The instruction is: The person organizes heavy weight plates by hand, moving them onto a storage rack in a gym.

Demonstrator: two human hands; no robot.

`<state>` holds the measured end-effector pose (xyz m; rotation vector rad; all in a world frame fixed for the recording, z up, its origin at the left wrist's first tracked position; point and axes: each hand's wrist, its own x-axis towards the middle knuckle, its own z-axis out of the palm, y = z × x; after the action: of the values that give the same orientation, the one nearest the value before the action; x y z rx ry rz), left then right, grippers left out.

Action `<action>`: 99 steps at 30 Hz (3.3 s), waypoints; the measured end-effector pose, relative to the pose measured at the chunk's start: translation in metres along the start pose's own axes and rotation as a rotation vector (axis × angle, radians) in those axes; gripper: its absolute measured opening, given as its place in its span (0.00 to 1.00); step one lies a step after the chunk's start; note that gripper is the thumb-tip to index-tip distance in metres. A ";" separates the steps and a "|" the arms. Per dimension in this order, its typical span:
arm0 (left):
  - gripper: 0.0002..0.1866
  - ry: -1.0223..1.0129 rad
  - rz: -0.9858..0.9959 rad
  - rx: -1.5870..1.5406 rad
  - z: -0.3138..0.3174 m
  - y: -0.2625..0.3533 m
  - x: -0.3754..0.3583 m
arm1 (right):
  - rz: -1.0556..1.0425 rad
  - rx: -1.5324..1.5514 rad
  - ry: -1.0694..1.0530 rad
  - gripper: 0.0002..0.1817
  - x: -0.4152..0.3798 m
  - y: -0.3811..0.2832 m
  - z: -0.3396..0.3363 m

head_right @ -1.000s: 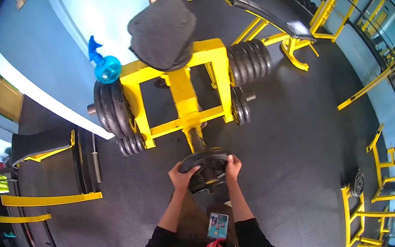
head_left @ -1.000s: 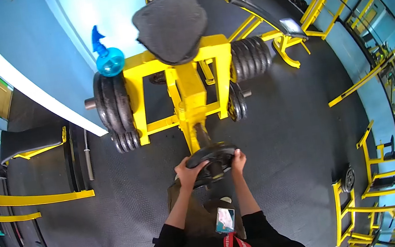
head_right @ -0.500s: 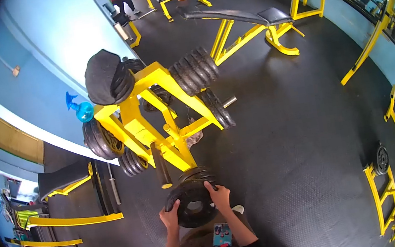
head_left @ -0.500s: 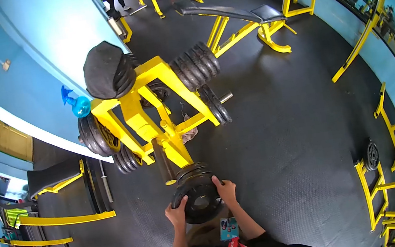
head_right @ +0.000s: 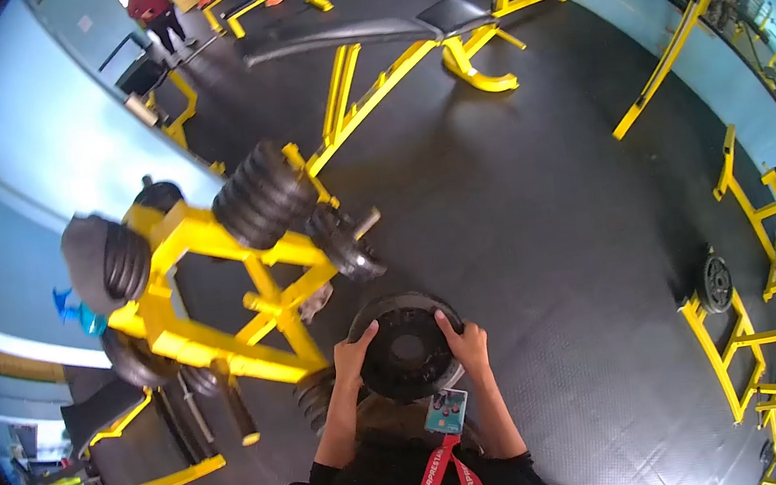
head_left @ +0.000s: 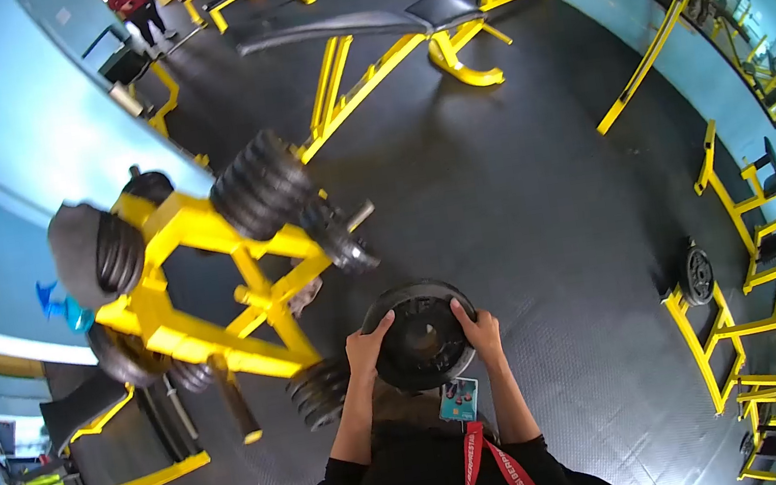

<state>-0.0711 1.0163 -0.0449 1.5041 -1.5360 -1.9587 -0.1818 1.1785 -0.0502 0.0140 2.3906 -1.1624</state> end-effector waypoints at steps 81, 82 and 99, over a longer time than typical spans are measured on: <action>0.32 1.547 -0.436 -0.358 -0.446 0.464 0.609 | -0.671 -0.796 -1.739 0.36 0.291 -0.741 0.924; 0.32 1.568 -0.444 -0.362 -0.449 0.463 0.609 | -0.667 -0.770 -1.751 0.35 0.289 -0.737 0.929; 0.27 1.407 -0.583 -0.308 -0.463 0.464 0.615 | -0.327 -0.850 -2.065 0.30 0.288 -0.661 0.973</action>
<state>-0.1481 0.1229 0.0249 2.4093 -0.1902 -0.6721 -0.1748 -0.0241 -0.1942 -1.1814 0.6960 0.1734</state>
